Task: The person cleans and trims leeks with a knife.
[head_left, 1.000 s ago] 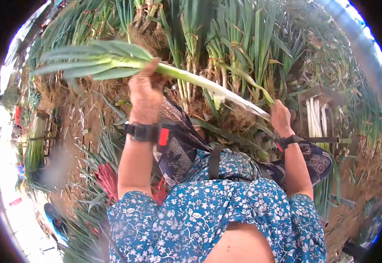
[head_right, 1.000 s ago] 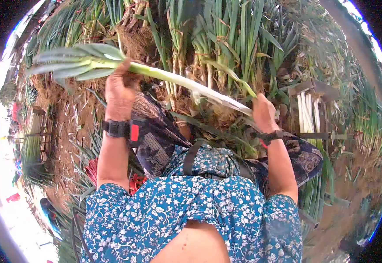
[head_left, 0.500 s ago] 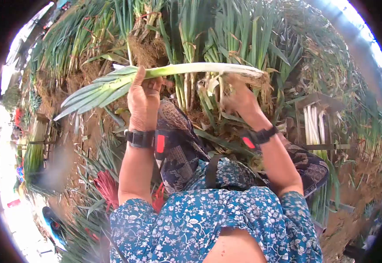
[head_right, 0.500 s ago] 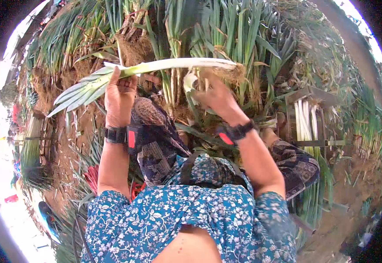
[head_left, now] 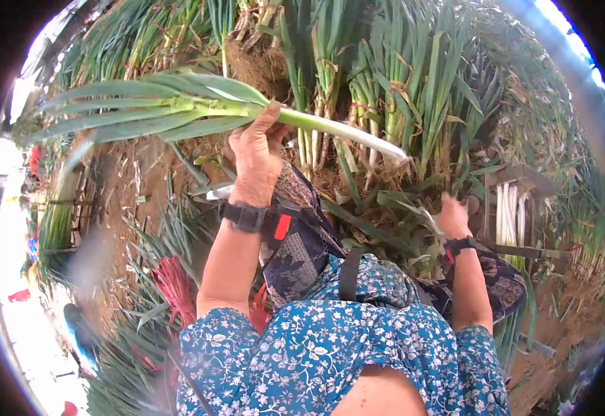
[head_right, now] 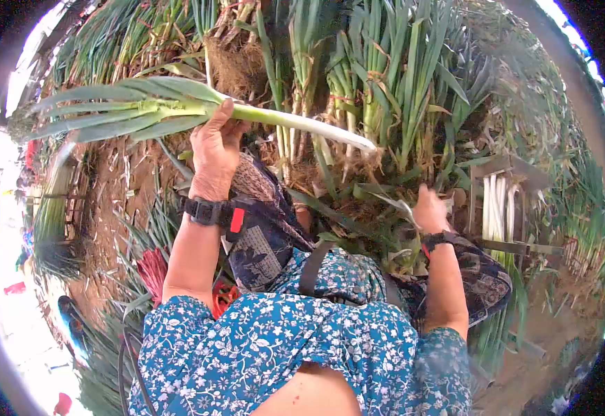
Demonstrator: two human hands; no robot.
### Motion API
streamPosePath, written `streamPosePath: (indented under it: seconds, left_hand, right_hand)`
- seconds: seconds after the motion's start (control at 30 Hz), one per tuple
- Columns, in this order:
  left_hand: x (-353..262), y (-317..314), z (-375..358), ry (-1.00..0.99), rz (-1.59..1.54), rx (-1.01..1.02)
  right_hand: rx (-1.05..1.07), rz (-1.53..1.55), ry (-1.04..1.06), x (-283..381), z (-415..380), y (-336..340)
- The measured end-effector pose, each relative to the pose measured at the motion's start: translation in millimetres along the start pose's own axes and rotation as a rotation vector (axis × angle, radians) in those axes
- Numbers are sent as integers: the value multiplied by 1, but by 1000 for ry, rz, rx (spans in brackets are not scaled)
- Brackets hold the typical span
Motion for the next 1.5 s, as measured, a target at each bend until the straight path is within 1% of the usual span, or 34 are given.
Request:
streamPosePath:
  seconds: [0.03, 0.07, 0.1, 0.13, 0.17, 0.2, 0.23, 0.27, 0.33, 0.37, 0.4, 0.43, 0.5, 0.57, 0.6, 0.63, 0.67, 0.7, 0.77, 0.8, 0.9, 0.93, 0.97, 1.03, 1.13, 1.17, 1.2, 1.23, 1.27, 1.3, 1.37, 1.43, 1.47, 1.5]
  left_hand:
    - [3, -11, -4, 29, -9, 80]
    - [6, -20, -8, 52, -36, 95]
    - [10, -26, -11, 78, -59, 113]
    - [14, -28, -11, 105, -55, 145]
    - [19, -29, -10, 132, -56, 181]
    - [23, -34, -10, 156, -59, 217]
    - [27, -39, -13, 191, -77, 236]
    - [29, -43, -16, 220, -94, 251]
    - [27, -50, -24, 262, -110, 258]
    - [25, -53, -25, 242, -116, 311]
    - [25, -55, -26, 225, -119, 361]
    - [23, -55, -28, 212, -119, 415]
    - [21, -56, -31, 211, -76, 438]
    - [15, -63, -35, 204, -96, 484]
    - [12, -68, -39, 258, -180, 437]
    - [13, -61, -33, 256, -204, 346]
    - [17, -51, -26, 255, -229, 253]
    - [19, -44, -23, 257, -254, 157]
    - [21, -42, -24, 224, -106, 173]
    - [22, -41, -22, 219, -48, 201]
    - [21, -57, -33, 248, 50, 316]
    - [21, -64, -39, 244, 71, 367]
    - [20, -73, -42, 236, 93, 418]
    - [30, -78, -40, 236, 31, 496]
    - [29, -82, -41, 245, -35, 455]
    - [28, -84, -41, 213, -16, 450]
    - [29, -84, -40, 188, 7, 444]
    - [30, -83, -40, 170, 31, 438]
    - [32, -81, -39, 198, 78, 406]
    - [41, -73, -34, 208, 91, 343]
    - [41, -71, -34, 200, 130, 271]
    - [44, -62, -23, 192, 300, 35]
    - [47, -57, -13, 118, 213, 34]
    - [47, -49, -5, 39, 128, 37]
  right_hand:
    - [-266, 128, 8, 13, 0, 37]
    - [-405, 330, 43, 40, -3, 87]
    - [-607, 454, 129, 72, -18, 133]
    - [-750, 438, 311, 107, -31, 167]
    - [-806, 341, 557, 142, -45, 192]
    - [-760, 396, 605, 167, -49, 199]
    - [-765, 411, 710, 187, -46, 193]
    - [-775, 385, 711, 202, -42, 188]
    - [-606, 399, 694, 205, -36, 184]
    - [-514, 407, 689, 207, -32, 179]
    - [-649, 441, 782, 206, -37, 181]
    - [-462, 625, 791, 203, -31, 174]
    - [-94, 971, 775, 198, -26, 165]
    - [-29, 1076, 670, 195, -27, 162]
    - [-9, 1101, 608, 192, -27, 160]
    - [14, 1123, 545, 188, -27, 156]
    - [17, 1146, 546, 184, -23, 145]
    - [93, 1207, 538, 184, -21, 137]
    - [237, 1334, 509, 181, -18, 125]
    - [254, 1097, 612, 181, -16, 132]
    - [104, 1205, 741, 198, -20, 162]
    - [36, 1332, 766, 204, -13, 165]
    - [82, 1385, 723, 210, -7, 167]
    - [185, 1481, 638, 220, -3, 173]
    - [265, 1543, 565, 225, 1, 175]
    - [301, 1565, 531, 226, 1, 172]
    - [286, 1508, 520, 225, 0, 174]
    - [204, 1409, 642, 226, -1, 179]
    - [121, 1306, 756, 227, -2, 184]
    - [128, 1336, 737, 228, 2, 181]
    - [141, 1395, 700, 230, 9, 175]
    - [116, 1289, 582, 228, 2, 174]
    - [62, 1162, 588, 225, -9, 175]
    - [76, 1214, 603, 220, -23, 180]
Point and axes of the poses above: each hand's wrist, its own z-axis towards the middle knuckle, its own y-axis out of the back of the hand, x = y × z, the point moved 6 cm from there along z, towards the middle knuckle, and after that the axes turned 1 degree about y, right-handed, at the moved point
